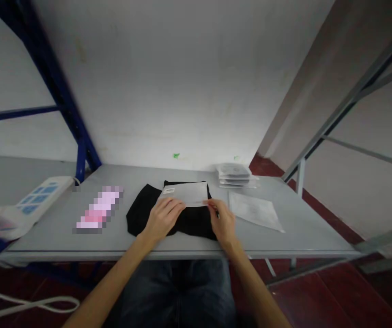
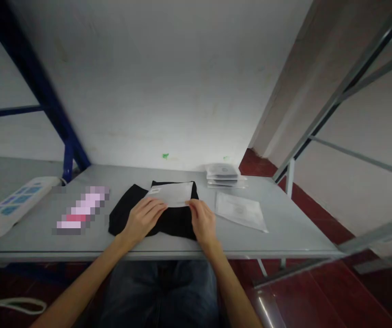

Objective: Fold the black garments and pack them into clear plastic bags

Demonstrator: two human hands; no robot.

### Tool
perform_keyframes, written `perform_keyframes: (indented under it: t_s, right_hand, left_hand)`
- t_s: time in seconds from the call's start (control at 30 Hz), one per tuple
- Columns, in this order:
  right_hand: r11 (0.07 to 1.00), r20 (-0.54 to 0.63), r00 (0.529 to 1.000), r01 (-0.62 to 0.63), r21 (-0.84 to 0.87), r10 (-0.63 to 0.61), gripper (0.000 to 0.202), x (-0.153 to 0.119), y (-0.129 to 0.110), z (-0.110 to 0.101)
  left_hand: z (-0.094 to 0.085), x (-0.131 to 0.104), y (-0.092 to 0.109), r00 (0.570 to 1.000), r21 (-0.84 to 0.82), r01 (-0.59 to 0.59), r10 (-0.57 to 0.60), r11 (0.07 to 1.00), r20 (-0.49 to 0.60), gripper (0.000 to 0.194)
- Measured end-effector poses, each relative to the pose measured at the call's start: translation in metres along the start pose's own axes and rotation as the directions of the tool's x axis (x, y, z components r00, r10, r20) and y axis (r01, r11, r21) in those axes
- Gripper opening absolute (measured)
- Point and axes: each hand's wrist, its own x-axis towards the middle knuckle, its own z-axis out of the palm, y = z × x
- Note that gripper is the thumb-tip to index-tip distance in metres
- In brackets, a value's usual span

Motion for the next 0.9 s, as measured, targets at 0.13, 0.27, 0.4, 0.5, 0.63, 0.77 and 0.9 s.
perform_keyframes:
  t_s: [0.13,0.27,0.4,0.5,0.63,0.77,0.9]
  right_hand:
    - [0.995,-0.091,0.991,-0.103,-0.017,0.101,0.023,0.006,0.02,-0.022]
    - [0.982,-0.022,0.99,-0.141,-0.126,0.139,0.025,0.006,0.014,-0.03]
    - [0.953,0.198,0.978,0.003,-0.302,0.06,0.042,0.001,-0.015,-0.018]
    - [0.946,0.313,0.95,0.117,-0.303,-0.017,0.041,0.0,-0.029,-0.008]
    - [0.953,0.27,0.962,0.116,-0.281,-0.038,0.038,-0.002,-0.024,-0.009]
    - [0.956,0.231,0.971,0.129,-0.264,-0.067,0.04,-0.009,-0.004,-0.027]
    - [0.947,0.08,0.997,0.017,-0.32,0.009,0.036,-0.015,0.03,-0.057]
  left_hand:
    - [-0.011,-0.007,-0.018,0.998,0.051,0.07,-0.071,0.996,0.002,0.01]
    - [-0.012,-0.015,-0.022,0.992,0.024,0.123,-0.124,0.992,0.016,0.009]
    - [-0.004,-0.017,-0.01,0.991,-0.014,0.134,-0.133,0.991,0.028,0.01]
    - [0.0,-0.017,0.001,0.994,-0.052,0.102,-0.099,0.994,0.055,0.014]
    - [0.001,-0.015,0.008,0.996,-0.085,0.071,-0.066,0.994,0.057,0.02]
    - [-0.001,-0.011,0.008,0.995,-0.088,0.06,-0.052,0.994,0.09,0.017]
    - [-0.002,-0.013,0.005,0.984,-0.064,0.133,-0.124,0.989,0.128,0.016]
